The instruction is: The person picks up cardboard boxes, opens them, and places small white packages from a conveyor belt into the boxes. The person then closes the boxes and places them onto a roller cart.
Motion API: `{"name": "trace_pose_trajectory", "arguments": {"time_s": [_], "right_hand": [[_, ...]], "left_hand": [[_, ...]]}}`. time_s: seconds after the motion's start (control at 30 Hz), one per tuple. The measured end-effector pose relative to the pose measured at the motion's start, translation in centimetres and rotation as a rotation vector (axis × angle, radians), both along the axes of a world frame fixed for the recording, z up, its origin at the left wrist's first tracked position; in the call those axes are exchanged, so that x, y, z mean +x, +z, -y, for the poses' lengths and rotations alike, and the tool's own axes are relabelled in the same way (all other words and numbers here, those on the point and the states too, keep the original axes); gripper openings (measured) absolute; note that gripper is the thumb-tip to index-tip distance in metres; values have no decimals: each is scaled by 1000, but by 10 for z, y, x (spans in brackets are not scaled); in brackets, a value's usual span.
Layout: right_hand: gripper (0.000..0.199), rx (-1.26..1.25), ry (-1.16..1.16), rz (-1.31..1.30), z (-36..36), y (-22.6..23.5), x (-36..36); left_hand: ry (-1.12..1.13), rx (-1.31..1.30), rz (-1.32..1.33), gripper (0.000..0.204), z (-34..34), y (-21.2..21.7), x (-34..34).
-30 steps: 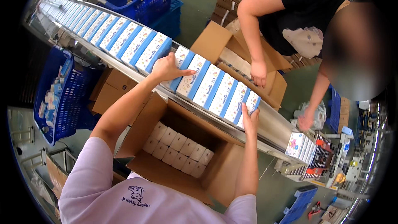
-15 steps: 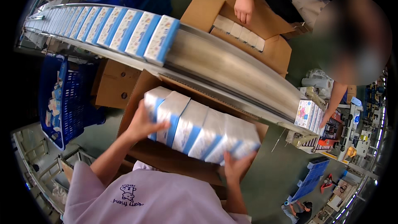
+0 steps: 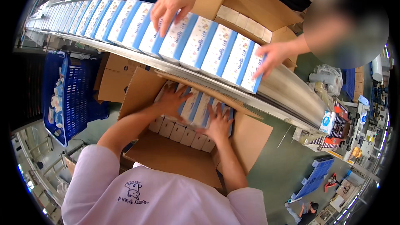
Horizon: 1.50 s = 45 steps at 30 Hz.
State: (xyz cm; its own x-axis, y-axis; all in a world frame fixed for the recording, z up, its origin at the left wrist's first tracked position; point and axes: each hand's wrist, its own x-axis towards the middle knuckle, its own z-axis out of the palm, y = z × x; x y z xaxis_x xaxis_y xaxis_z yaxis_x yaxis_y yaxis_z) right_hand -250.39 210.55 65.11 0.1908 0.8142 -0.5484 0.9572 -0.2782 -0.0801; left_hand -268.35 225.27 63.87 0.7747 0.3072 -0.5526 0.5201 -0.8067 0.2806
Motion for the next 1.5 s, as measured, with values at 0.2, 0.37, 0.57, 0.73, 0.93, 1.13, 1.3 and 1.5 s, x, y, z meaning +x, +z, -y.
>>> {"name": "trace_pose_trajectory", "arguments": {"time_s": [0.2, 0.37, 0.57, 0.73, 0.93, 1.13, 1.3, 1.5], "right_hand": [[74, 63, -139, -223, -39, -51, 44], [54, 274, -590, -37, 26, 11, -3], [71, 107, -468, 74, 6, -96, 14], [59, 83, -461, -18, 2, -77, 13], [15, 477, -125, -763, -39, 92, -35], [46, 739, -576, -879, -162, 106, -16], [79, 434, -617, -386, -205, 81, 36], [76, 767, -636, -409, -155, 94, 69]], "left_hand": [[188, -394, -107, 75, -45, -68, 31], [560, 210, 367, 75, 15, -26, -24], [584, -48, 28, 99, 11, -135, -1], [415, -316, 300, 60, 4, -85, -20], [760, 251, 1131, 29, -111, 125, -127], [1291, 420, 379, 84, -253, 99, -169], [1110, -70, 314, 96, -247, 106, -102], [986, -148, 625, 104, -192, 87, -49]]}}
